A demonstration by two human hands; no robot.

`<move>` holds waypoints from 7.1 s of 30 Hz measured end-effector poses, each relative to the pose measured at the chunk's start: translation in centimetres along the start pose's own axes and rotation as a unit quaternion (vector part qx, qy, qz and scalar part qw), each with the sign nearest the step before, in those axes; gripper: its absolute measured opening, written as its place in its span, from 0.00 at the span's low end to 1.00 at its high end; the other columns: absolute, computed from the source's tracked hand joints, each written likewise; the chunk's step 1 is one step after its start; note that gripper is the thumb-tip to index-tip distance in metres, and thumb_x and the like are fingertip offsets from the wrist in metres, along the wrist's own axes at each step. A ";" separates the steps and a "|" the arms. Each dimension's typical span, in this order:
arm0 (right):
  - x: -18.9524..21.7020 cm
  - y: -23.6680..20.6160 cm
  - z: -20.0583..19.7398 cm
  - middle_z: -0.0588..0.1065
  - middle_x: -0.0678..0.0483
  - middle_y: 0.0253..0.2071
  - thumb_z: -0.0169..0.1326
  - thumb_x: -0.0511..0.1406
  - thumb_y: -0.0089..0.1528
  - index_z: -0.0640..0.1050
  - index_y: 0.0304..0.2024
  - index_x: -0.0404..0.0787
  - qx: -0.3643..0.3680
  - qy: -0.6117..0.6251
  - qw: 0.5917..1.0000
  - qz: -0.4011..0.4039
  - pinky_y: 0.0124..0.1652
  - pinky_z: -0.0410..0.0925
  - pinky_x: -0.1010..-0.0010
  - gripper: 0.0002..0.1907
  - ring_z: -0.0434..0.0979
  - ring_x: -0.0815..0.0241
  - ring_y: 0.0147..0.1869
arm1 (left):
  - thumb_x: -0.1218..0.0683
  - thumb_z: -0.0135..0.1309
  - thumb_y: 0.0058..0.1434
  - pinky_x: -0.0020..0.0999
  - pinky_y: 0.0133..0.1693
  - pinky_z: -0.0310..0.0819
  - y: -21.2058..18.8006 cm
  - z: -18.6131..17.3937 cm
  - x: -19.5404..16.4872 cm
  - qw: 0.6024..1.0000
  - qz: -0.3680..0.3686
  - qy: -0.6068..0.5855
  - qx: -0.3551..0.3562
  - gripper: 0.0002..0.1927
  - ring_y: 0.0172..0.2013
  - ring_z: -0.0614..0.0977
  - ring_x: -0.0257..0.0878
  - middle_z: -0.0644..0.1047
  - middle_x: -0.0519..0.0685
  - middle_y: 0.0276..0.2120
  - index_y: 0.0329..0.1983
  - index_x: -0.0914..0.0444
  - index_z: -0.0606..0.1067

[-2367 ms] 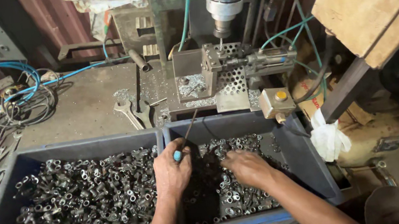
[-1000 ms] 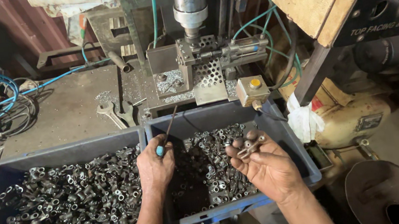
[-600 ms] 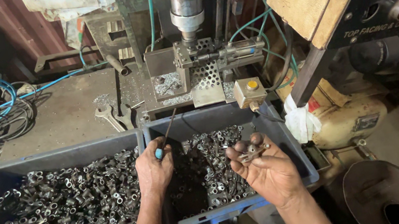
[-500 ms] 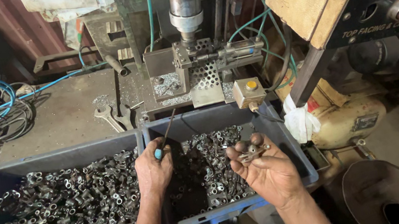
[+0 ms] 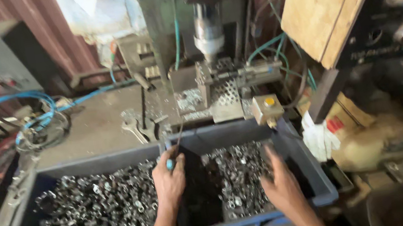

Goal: The person repeatedly picks small metal parts from a bin, places them into a drill press fixture, and removes them after processing. The person uses a thin metal rod to assist in handling the parts. The processed parts are returned to the bin.

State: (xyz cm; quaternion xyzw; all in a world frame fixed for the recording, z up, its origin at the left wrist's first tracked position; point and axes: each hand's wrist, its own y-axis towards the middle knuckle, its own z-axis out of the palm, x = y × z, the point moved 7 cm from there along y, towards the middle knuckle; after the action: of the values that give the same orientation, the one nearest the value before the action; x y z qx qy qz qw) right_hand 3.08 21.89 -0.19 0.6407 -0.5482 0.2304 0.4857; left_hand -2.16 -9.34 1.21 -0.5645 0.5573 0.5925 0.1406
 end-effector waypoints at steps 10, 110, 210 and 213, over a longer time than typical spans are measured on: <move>-1.0 -2.0 0.4 0.77 0.46 0.57 0.59 0.33 0.57 0.68 0.66 0.46 0.010 -0.085 0.996 -0.005 0.52 0.73 0.62 0.34 0.80 0.48 0.58 | 0.55 0.50 0.56 0.47 0.41 0.80 0.8 -9.2 8.1 0.902 0.010 0.413 0.121 0.20 0.35 0.85 0.55 0.82 0.60 0.37 0.52 0.55 0.80; -7.9 2.5 3.5 0.82 0.47 0.40 0.54 0.29 0.62 0.81 0.49 0.32 0.040 0.347 0.901 0.259 0.41 0.77 0.67 0.14 0.82 0.58 0.39 | 0.57 0.56 0.55 0.46 0.46 0.78 -0.3 3.1 -0.5 0.967 0.035 0.166 0.188 0.17 0.43 0.83 0.57 0.83 0.58 0.40 0.49 0.60 0.79; -3.4 -0.6 -4.0 0.81 0.49 0.47 0.60 0.42 0.57 0.80 0.48 0.42 -0.029 -0.191 0.979 -0.062 0.48 0.73 0.61 0.19 0.82 0.46 0.51 | 0.54 0.51 0.54 0.48 0.52 0.75 2.5 -11.3 10.5 0.842 -0.006 0.516 0.158 0.17 0.43 0.84 0.51 0.82 0.52 0.41 0.47 0.52 0.78; -2.9 -0.7 -4.2 0.82 0.50 0.43 0.61 0.42 0.57 0.80 0.48 0.43 -0.025 -0.176 0.984 -0.032 0.45 0.75 0.62 0.18 0.84 0.49 0.47 | 0.53 0.50 0.56 0.50 0.57 0.73 1.7 -10.7 13.9 0.798 -0.016 0.562 0.219 0.14 0.44 0.85 0.48 0.82 0.50 0.39 0.45 0.50 0.79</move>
State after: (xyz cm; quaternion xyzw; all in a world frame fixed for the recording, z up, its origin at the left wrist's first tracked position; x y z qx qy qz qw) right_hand 3.90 26.85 -1.08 0.6761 -0.6099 0.0852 0.4045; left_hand -2.51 -25.05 -6.67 -0.7613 0.6441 0.0312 -0.0679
